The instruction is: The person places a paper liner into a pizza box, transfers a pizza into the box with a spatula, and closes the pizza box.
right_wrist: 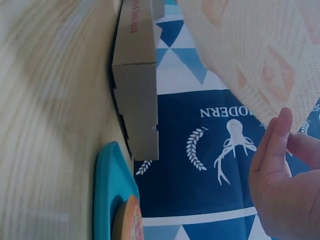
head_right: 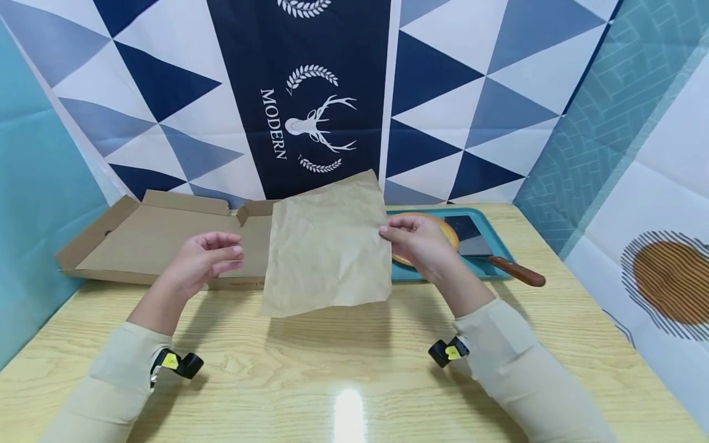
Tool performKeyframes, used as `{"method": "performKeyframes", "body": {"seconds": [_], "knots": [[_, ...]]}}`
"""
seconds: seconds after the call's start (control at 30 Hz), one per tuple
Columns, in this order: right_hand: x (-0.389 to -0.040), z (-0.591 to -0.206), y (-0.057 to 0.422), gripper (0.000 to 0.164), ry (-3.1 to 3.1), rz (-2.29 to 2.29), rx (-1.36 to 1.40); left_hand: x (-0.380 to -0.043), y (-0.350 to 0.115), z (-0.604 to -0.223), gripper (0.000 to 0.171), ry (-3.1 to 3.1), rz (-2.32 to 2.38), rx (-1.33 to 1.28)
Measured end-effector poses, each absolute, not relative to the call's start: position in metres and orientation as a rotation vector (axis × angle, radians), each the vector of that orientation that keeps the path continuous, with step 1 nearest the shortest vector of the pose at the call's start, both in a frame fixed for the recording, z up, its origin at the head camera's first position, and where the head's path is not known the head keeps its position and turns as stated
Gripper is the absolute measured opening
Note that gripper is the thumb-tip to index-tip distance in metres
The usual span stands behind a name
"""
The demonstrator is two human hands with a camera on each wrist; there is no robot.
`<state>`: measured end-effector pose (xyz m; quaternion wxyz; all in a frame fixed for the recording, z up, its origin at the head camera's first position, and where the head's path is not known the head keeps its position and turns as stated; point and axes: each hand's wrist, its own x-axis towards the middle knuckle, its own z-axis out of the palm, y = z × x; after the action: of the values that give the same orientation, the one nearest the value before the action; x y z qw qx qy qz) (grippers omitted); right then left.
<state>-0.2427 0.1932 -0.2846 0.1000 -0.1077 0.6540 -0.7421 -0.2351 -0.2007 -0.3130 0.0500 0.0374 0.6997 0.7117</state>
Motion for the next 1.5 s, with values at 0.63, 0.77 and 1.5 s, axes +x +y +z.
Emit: {"method": "performKeyframes", "body": {"seconds": [0.63,0.77,1.5], "knots": [[-0.272,-0.256,0.163,0.016,1.975,-2.191,-0.1,-0.239,-0.225,-0.308,0.037,2.655,1.62,0.021],[-0.281,-0.255,0.153,0.007,1.965,-2.196,-0.061,-0.239,-0.229,-0.308,0.036,2.73,1.538,-0.024],[-0.33,-0.257,0.091,0.027,2.032,-2.137,0.08,-0.246,-0.251,-0.319,0.05,2.526,1.513,-0.097]]}}
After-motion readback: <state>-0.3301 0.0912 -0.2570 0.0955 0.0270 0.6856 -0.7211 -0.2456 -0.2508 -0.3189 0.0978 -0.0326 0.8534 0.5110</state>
